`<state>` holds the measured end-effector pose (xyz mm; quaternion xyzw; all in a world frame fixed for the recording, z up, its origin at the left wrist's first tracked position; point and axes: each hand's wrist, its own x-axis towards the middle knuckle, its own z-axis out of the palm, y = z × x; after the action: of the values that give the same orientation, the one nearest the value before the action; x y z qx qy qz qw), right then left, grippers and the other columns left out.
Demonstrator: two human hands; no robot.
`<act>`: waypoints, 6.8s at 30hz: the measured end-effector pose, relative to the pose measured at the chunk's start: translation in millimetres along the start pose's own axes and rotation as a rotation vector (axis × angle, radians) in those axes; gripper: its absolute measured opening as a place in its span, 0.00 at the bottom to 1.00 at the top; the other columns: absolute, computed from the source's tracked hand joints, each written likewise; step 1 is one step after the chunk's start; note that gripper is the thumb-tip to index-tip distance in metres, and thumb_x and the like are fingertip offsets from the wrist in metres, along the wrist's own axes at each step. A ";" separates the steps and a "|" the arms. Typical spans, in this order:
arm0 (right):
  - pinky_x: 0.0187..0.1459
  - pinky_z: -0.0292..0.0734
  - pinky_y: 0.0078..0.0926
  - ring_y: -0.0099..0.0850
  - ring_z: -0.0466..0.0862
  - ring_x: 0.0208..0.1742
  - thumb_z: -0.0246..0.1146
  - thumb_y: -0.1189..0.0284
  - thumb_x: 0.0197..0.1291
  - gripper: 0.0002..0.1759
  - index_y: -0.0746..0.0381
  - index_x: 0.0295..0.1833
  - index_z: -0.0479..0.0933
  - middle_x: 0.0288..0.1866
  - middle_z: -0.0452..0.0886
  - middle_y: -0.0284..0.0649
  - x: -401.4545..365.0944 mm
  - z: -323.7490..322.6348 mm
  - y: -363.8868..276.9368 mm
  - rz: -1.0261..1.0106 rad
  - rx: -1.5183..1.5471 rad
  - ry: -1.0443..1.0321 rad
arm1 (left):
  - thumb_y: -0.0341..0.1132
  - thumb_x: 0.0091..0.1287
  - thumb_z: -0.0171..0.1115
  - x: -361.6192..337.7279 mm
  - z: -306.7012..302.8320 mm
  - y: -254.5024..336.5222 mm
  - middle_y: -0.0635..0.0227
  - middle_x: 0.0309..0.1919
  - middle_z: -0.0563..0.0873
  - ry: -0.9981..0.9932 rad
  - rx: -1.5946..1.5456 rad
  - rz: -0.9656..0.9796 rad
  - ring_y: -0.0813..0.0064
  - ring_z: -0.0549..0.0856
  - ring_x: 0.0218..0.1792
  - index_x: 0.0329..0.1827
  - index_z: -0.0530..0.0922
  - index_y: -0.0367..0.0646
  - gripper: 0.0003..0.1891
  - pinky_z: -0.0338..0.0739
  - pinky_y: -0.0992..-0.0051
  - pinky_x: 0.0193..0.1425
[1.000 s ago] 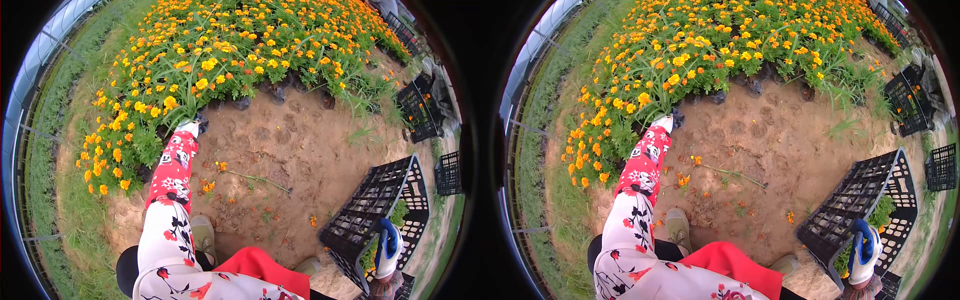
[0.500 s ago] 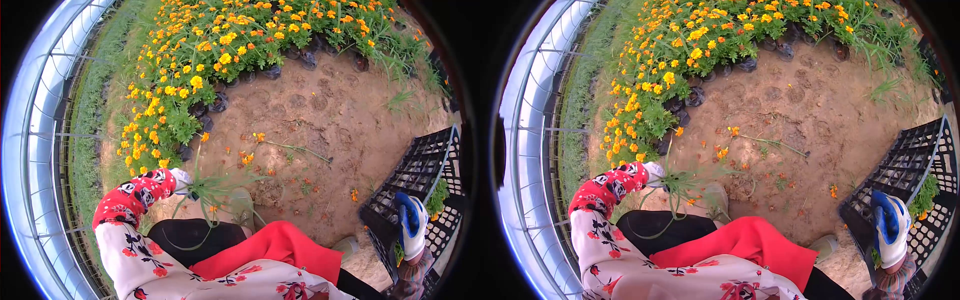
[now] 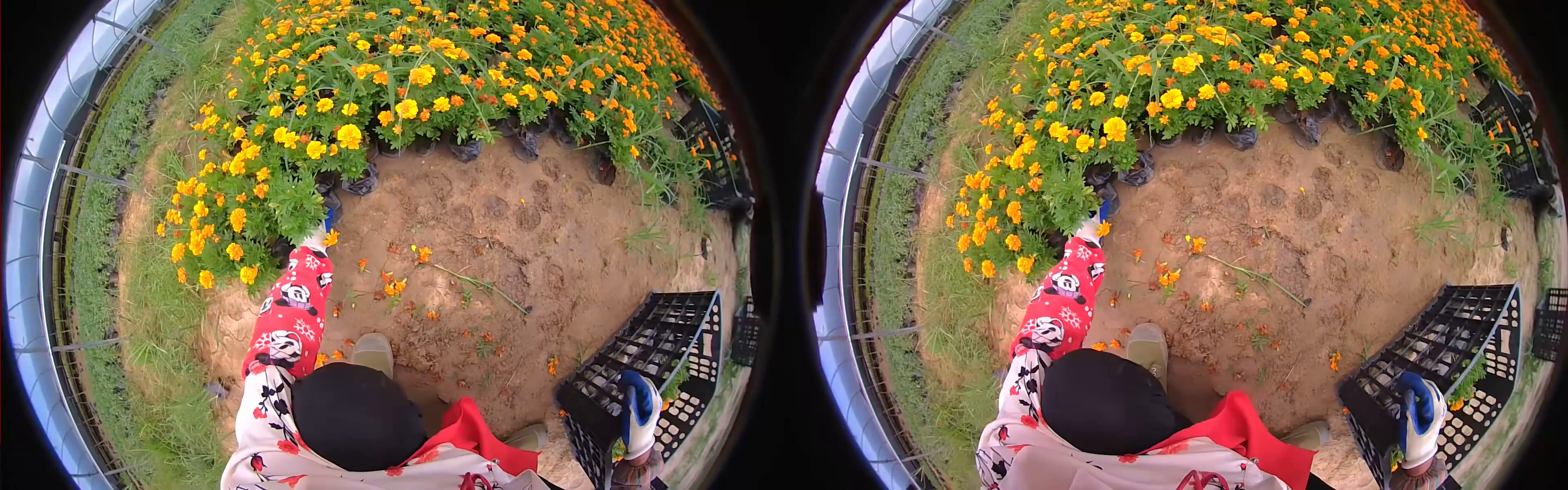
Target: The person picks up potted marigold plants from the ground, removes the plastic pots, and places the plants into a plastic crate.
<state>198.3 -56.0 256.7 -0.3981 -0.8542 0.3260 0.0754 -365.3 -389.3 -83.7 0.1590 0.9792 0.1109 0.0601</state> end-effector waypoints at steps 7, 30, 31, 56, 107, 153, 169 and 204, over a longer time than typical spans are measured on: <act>0.41 0.75 0.24 0.27 0.81 0.38 0.56 0.79 0.60 0.10 0.69 0.46 0.76 0.38 0.81 0.41 67.9 20.3 -75.8 -0.030 0.138 -0.166 | 0.42 0.60 0.55 1.1 -27.8 28.3 0.61 0.49 0.79 0.079 -0.284 0.151 0.62 0.78 0.47 0.53 0.73 0.45 0.20 0.72 0.64 0.50; 0.48 0.73 0.31 0.36 0.79 0.46 0.65 0.62 0.52 0.21 0.60 0.51 0.76 0.46 0.80 0.43 143.5 218.7 -118.4 -0.388 0.453 -0.456 | 0.35 0.46 0.61 -103.2 -125.4 193.8 0.59 0.52 0.76 0.109 0.298 0.990 0.59 0.73 0.54 0.46 0.78 0.46 0.20 0.60 0.56 0.60; 0.48 0.73 0.32 0.40 0.79 0.46 0.65 0.63 0.51 0.20 0.61 0.49 0.76 0.45 0.80 0.44 141.3 216.8 -120.4 -0.402 0.392 -0.392 | 0.35 0.46 0.61 -103.1 -123.8 192.9 0.59 0.52 0.76 0.107 0.301 0.990 0.59 0.73 0.54 0.46 0.78 0.46 0.20 0.60 0.56 0.60; 0.50 0.71 0.23 0.22 0.78 0.45 0.54 0.70 0.64 0.14 0.67 0.48 0.78 0.44 0.81 0.35 131.4 224.2 -66.6 0.172 0.884 -0.711 | 0.36 0.49 0.59 -84.7 -108.9 158.4 0.67 0.50 0.77 0.055 0.411 0.866 0.66 0.76 0.51 0.41 0.76 0.50 0.15 0.69 0.64 0.48; 0.50 0.70 0.22 0.21 0.74 0.47 0.55 0.64 0.63 0.15 0.59 0.50 0.77 0.44 0.78 0.29 142.5 235.9 -30.6 0.213 1.001 -0.608 | 0.48 0.52 0.67 107.4 34.1 100.0 0.56 0.54 0.78 0.019 -0.742 0.104 0.58 0.77 0.53 0.59 0.71 0.39 0.33 0.71 0.66 0.57; 0.63 0.58 0.48 0.52 0.60 0.65 0.72 0.54 0.28 0.51 0.67 0.60 0.62 0.63 0.60 0.53 173.3 69.2 -81.3 -0.268 -0.068 0.468 | 0.47 0.71 0.44 -144.9 -217.6 459.5 0.65 0.61 0.71 -1.376 -1.275 0.578 0.71 0.71 0.61 0.67 0.62 0.44 0.25 0.67 0.68 0.64; 0.56 0.66 0.41 0.43 0.75 0.52 0.61 0.59 0.50 0.19 0.56 0.46 0.77 0.48 0.77 0.46 -28.8 -187.0 200.2 0.162 -0.728 0.679 | 0.31 0.66 0.55 -341.3 -222.6 612.4 0.69 0.59 0.73 -1.193 -0.774 1.357 0.77 0.71 0.59 0.64 0.65 0.40 0.22 0.62 0.75 0.64; 0.70 0.31 0.56 0.39 0.53 0.72 0.55 0.55 0.51 0.41 0.59 0.70 0.53 0.70 0.57 0.42 34.0 -69.3 359.6 0.502 -0.755 0.079 | 0.48 0.62 0.58 -154.3 -186.6 250.3 0.65 0.26 0.82 -0.994 0.144 0.621 0.73 0.82 0.22 0.40 0.80 0.45 0.15 0.75 0.72 0.31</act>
<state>429.3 172.4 84.2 -0.6043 -0.7869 -0.0156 -0.1239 -173.9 -244.9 168.8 0.4747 0.7462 -0.0314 0.4657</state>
